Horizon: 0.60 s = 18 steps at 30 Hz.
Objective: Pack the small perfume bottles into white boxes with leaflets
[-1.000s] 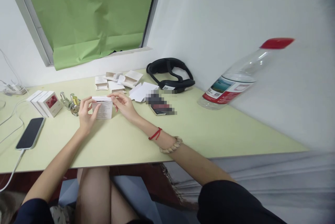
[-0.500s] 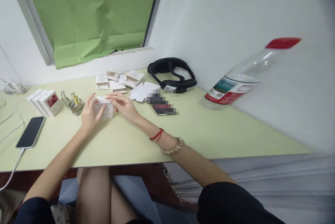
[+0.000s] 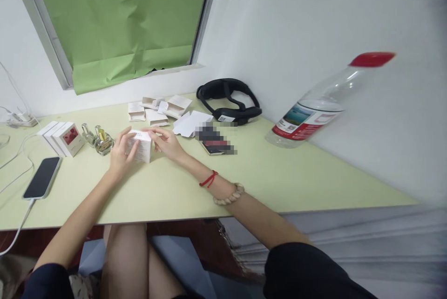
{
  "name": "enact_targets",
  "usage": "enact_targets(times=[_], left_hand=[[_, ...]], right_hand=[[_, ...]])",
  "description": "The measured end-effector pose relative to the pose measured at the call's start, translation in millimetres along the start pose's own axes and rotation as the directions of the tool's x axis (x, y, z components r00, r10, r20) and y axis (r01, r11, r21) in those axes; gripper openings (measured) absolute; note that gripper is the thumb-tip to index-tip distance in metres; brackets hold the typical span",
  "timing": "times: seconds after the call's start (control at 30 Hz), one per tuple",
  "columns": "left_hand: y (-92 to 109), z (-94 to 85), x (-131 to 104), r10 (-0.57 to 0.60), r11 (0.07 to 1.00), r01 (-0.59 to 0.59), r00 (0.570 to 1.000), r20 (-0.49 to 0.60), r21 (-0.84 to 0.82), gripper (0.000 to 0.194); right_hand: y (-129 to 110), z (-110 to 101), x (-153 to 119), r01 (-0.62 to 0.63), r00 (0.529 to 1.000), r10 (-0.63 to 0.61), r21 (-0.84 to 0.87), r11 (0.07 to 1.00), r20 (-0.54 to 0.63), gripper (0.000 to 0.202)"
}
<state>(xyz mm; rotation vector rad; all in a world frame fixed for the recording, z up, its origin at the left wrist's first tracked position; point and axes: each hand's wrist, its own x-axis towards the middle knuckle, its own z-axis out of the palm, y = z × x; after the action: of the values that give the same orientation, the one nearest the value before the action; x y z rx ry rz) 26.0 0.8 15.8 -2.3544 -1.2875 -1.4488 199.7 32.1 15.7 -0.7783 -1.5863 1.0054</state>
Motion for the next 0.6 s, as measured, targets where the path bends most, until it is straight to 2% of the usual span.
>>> enact_targets(times=[0.1, 0.23, 0.3, 0.43, 0.6], left_hand=[[4, -0.8, -3, -0.034, 0.999, 0.033, 0.999, 0.031, 0.031, 0.039], [8, -0.3, -6, -0.089, 0.994, 0.084, 0.993, 0.080, 0.067, 0.066], [9, -0.2, -6, -0.107, 0.993, 0.102, 0.987, 0.118, 0.054, 0.073], [6, 1.0, -7, -0.121, 0.992, 0.124, 0.981, 0.150, -0.014, 0.072], [9, 2.0, -13, -0.208, 0.976, 0.214, 0.973, 0.101, -0.051, 0.074]], right_hand=[[1, -2, -1, -0.049, 0.998, 0.049, 0.000, 0.999, 0.044, 0.059], [3, -5, 1, -0.112, 0.983, 0.109, 0.014, 0.994, 0.145, 0.073], [4, -6, 2, -0.149, 0.969, 0.146, 0.002, 0.989, 0.200, 0.077], [6, -3, 2, -0.175, 0.932, 0.179, -0.040, 0.984, 0.315, 0.064], [5, 3, 0, -0.159, 0.914, 0.173, -0.068, 0.985, 0.367, 0.053]])
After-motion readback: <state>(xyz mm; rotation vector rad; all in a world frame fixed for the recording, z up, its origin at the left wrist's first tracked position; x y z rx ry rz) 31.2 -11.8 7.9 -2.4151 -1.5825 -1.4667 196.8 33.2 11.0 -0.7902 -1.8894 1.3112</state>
